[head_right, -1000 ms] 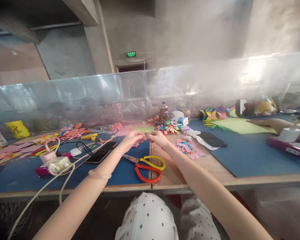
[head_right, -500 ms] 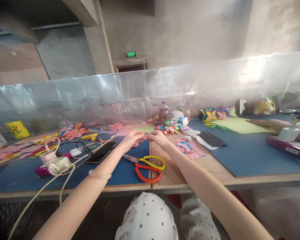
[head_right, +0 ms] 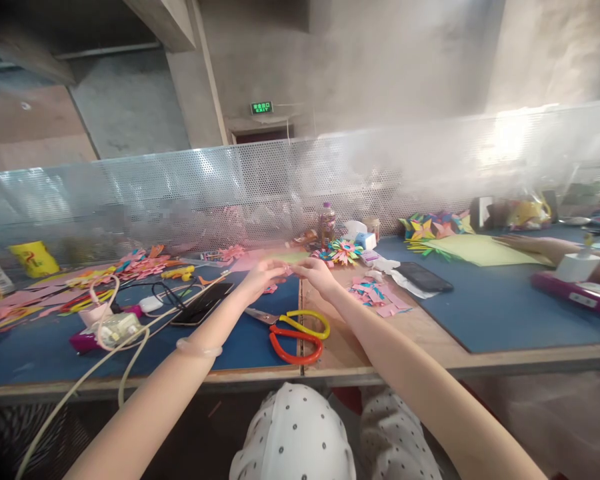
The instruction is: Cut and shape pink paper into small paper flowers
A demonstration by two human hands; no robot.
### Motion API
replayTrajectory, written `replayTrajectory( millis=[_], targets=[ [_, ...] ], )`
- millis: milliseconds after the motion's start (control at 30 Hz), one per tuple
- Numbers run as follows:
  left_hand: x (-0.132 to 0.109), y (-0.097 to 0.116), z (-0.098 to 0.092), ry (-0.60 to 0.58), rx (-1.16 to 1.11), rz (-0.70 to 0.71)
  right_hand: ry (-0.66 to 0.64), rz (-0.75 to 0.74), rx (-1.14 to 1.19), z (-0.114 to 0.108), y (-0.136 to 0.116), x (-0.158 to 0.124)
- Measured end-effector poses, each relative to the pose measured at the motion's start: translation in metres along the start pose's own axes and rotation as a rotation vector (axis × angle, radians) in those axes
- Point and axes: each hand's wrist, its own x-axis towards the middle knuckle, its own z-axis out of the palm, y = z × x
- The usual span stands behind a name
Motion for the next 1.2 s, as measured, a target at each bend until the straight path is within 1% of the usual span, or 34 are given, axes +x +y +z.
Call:
replayTrajectory(
  millis=[133, 267, 433, 533, 700, 833, 933, 1033, 1200],
  targets=[
    [0.001, -0.002, 0.000, 0.008, 0.013, -0.004, 0.035, -0.038, -0.096, 0.004, -0.002, 0.000],
    [0.002, -0.004, 0.000, -0.010, -0.006, -0.029, 0.060, -0.130, -0.269, 0.003, -0.002, 0.000],
    [0.002, -0.004, 0.000, 0.058, 0.164, 0.013, 0.029, -0.299, -0.436, -0.002, 0.008, 0.006],
    [0.001, -0.002, 0.001, 0.077, 0.206, 0.020, 0.030, -0.351, -0.486, -0.003, 0.012, 0.008],
    [0.001, -0.002, 0.001, 0.070, 0.228, 0.045, 0.045, -0.378, -0.518, -0.002, 0.006, 0.005],
    [0.001, -0.001, 0.001, 0.086, 0.259, 0.027, 0.031, -0.386, -0.526, 0.000, 0.001, 0.002],
    [0.001, 0.000, 0.001, 0.068, 0.252, 0.050, 0.033, -0.391, -0.524, 0.000, 0.001, 0.003],
    [0.000, 0.000, 0.002, 0.039, 0.240, 0.078, 0.031, -0.376, -0.513, -0.001, 0.003, 0.004],
    [0.000, 0.001, 0.002, 0.038, 0.264, 0.072, 0.018, -0.330, -0.478, -0.002, 0.007, 0.005]
  ],
)
